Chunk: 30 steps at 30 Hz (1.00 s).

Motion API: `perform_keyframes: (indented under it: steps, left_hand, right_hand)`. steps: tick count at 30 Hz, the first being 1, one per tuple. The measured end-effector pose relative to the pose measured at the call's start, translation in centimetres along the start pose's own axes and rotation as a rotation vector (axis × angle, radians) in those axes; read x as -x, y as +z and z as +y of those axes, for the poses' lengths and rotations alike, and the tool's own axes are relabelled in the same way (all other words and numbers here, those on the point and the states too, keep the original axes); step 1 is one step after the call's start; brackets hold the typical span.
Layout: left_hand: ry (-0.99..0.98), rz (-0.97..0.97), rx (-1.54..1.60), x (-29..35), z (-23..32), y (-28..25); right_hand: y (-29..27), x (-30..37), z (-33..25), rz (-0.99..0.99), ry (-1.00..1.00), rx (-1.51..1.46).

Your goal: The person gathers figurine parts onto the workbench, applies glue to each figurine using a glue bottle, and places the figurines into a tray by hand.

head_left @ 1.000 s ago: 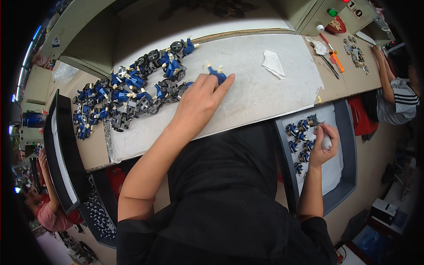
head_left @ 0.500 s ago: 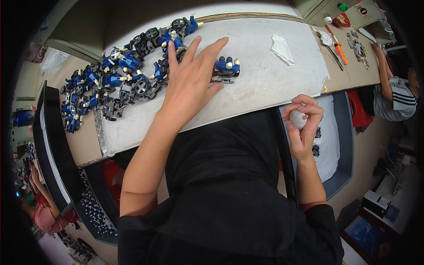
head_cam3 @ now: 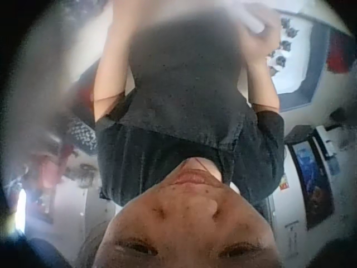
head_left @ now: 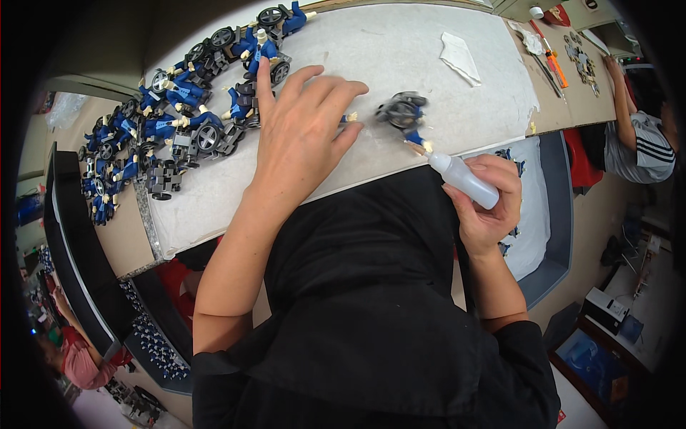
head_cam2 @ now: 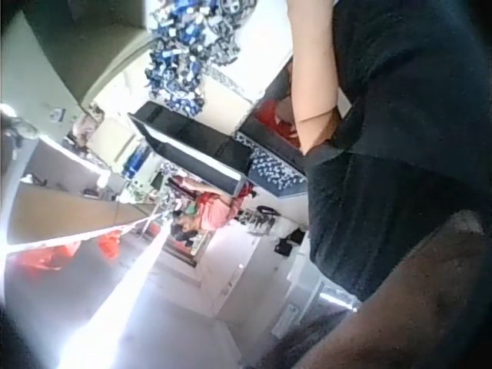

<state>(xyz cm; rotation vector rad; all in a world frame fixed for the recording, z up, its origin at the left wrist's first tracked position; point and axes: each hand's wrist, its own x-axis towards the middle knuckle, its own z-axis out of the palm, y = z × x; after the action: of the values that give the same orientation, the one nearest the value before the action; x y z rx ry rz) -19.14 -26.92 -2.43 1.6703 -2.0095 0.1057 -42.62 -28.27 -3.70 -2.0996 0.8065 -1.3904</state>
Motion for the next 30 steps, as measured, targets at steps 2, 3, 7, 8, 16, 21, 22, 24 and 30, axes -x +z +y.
perform_keyframes:
  steps: [2,3,7,8,16,21,22,24,30]
  left_hand:
    - [-0.018,-0.019,0.000,-0.2,0.0,-0.4]
    - [-0.037,-0.031,-0.005,-0.3,0.2,-0.6]
    - [0.186,-0.002,-0.056,-2.4,1.8,-1.6]
    - [0.186,0.001,-0.054,-2.8,2.0,-1.0]
    - [-0.051,-0.052,0.320,-2.1,4.3,1.5]
    - [-0.262,0.110,0.349,-0.5,2.6,2.2]
    - [-0.259,0.100,0.337,-0.6,2.2,1.9]
    - [-0.179,0.066,0.274,-0.4,1.1,1.8]
    - [-0.238,0.090,0.323,0.5,2.0,1.9]
  right_hand:
    - [-0.1,0.1,-0.1,-0.002,-0.017,0.006]
    - [-0.1,0.3,-0.1,0.001,-0.053,-0.065]
    - [-0.8,1.5,0.3,0.098,-0.036,-0.320]
    - [-0.8,1.4,0.3,0.156,-0.023,-0.293]
    - [-1.5,1.1,-0.6,0.509,0.232,-0.629]
    - [-2.0,1.5,-0.5,0.459,0.257,-0.628]
    - [-2.1,1.6,-0.3,0.400,0.264,-0.569]
    - [-2.0,1.8,0.0,0.339,0.268,-0.515]
    - [-0.3,1.3,0.5,0.278,0.206,-0.333]
